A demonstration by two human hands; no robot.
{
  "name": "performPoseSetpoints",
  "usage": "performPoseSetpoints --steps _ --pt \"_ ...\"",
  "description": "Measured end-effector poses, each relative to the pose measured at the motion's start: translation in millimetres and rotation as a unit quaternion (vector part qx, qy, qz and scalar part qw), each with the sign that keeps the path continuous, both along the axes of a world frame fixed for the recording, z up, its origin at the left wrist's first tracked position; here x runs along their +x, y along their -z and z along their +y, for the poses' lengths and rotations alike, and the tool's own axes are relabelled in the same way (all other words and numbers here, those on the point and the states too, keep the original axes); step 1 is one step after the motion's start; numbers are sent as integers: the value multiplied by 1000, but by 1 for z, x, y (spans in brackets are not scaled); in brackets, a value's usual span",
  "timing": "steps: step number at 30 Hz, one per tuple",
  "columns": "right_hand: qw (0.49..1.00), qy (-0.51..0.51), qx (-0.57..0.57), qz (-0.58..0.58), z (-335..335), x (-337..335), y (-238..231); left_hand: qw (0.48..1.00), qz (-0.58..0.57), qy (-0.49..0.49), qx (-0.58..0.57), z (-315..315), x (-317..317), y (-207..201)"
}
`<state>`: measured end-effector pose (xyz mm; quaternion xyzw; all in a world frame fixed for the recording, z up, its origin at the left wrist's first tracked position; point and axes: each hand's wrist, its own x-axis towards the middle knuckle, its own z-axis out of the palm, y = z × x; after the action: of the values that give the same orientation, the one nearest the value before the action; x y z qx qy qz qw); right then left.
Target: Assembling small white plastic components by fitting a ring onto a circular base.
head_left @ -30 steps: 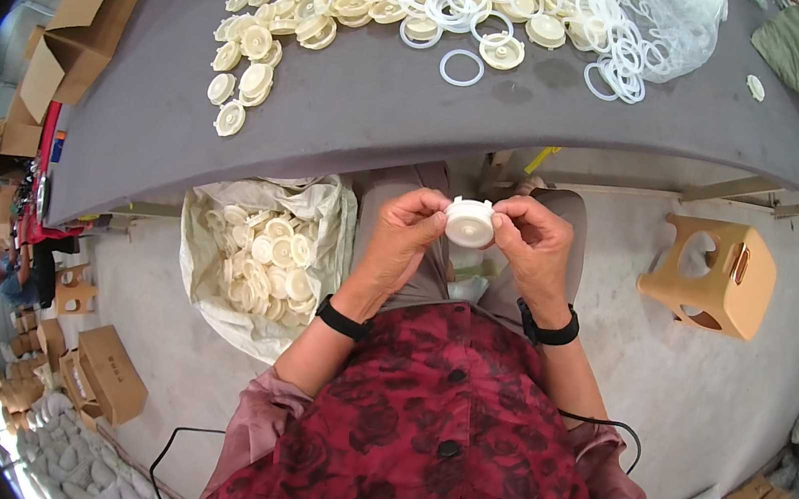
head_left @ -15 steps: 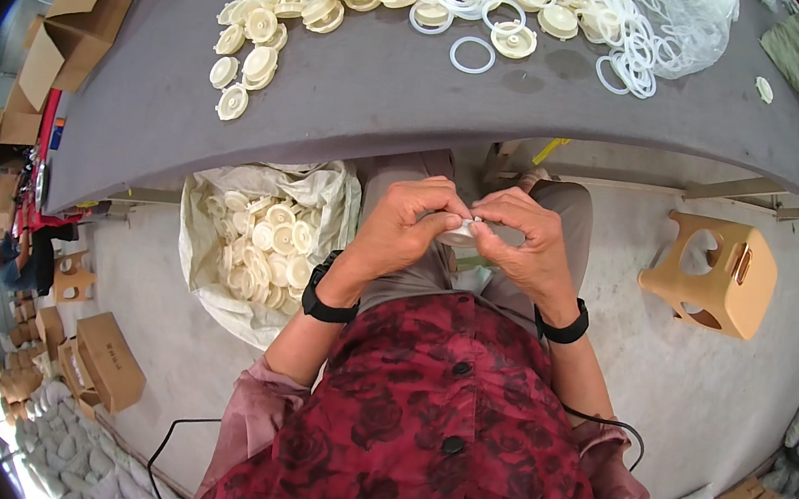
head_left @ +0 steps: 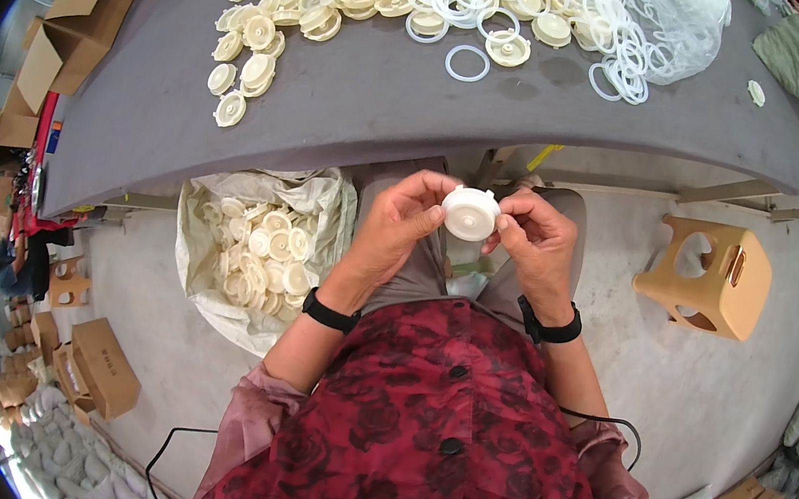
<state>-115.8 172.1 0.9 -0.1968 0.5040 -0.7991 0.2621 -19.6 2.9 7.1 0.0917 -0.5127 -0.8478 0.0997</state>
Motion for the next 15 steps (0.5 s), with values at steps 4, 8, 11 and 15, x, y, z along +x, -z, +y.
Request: performPoseSetpoints --steps 4,8,11,15 --pt "998 -23 32 50 3 0 6 995 -1 -26 93 2 13 23" --pt "988 -11 48 145 2 2 3 999 43 6 0 -13 11 14" --pt "982 -39 65 174 5 2 4 997 42 18 -55 -16 11 11" --pt "982 -12 105 156 3 8 -3 990 32 35 -130 -19 13 5"
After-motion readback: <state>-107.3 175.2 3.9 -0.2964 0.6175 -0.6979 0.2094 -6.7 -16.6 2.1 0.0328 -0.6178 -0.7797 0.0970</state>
